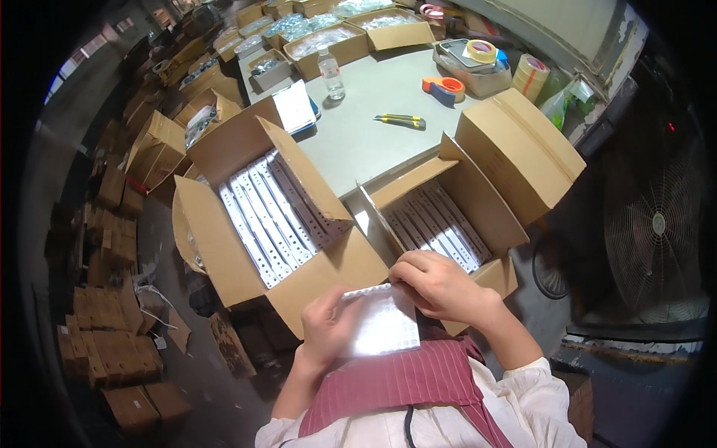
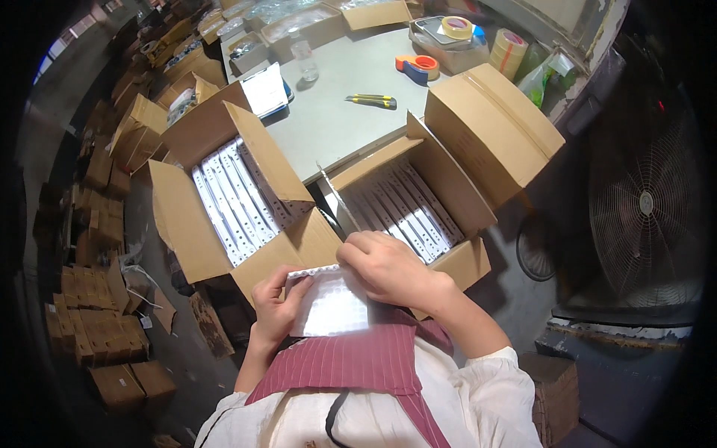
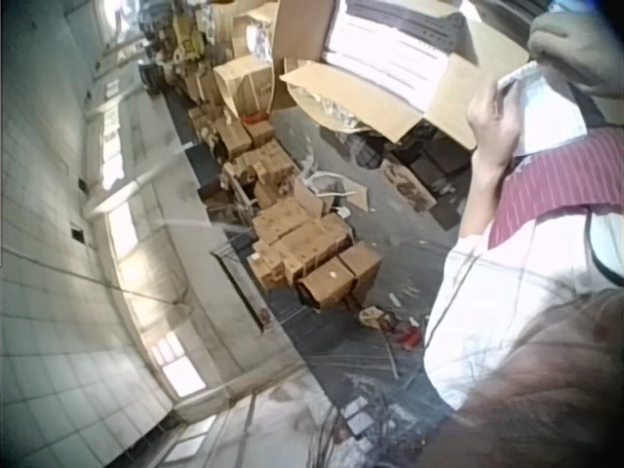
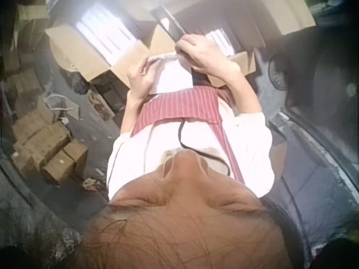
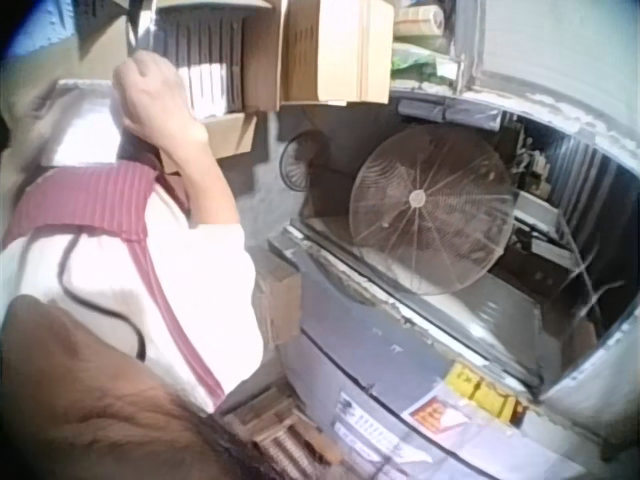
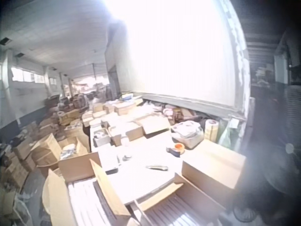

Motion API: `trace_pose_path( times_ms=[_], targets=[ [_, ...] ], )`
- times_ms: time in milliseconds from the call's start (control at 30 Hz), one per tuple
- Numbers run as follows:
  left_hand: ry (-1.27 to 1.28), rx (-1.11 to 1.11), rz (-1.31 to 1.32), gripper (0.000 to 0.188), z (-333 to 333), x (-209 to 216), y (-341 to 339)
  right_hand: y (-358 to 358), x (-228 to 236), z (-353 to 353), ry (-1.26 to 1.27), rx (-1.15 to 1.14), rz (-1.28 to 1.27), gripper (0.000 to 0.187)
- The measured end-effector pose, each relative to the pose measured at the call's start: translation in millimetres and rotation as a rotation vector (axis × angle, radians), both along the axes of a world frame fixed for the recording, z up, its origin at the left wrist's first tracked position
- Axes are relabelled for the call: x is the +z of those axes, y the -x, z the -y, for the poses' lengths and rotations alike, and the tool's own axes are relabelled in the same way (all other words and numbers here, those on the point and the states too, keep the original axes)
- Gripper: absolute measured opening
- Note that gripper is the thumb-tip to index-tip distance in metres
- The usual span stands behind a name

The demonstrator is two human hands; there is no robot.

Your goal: The person places long metal slats into cardboard boxes, arranging them in neat stacks and including white padding material with each layer.

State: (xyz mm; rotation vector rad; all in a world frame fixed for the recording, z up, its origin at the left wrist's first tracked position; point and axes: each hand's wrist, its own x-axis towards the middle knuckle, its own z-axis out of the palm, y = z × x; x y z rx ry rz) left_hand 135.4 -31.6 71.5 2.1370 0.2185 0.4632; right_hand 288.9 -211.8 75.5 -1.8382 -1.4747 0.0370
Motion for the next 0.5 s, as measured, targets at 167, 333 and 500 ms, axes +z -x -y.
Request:
trace_pose_path(
  times_ms=[167,333,500],
  targets=[
    [0.329,0.051,-0.098,0.008,3.0,-2.2,3.5,0.6,-7.3,-2.3,-0.010,0.016,-0.017,0.013],
    [0.499,0.109,-0.161,0.011,-0.3,-9.1,3.7,-5.8,-9.8,-5.5,-0.154,0.035,0.165,0.016],
    [0.607,0.354,0.087,0.019,-34.9,-24.4,23.2,-79.0,-34.7,8.0,-0.207,-0.313,-0.187,0.013]
  ],
)
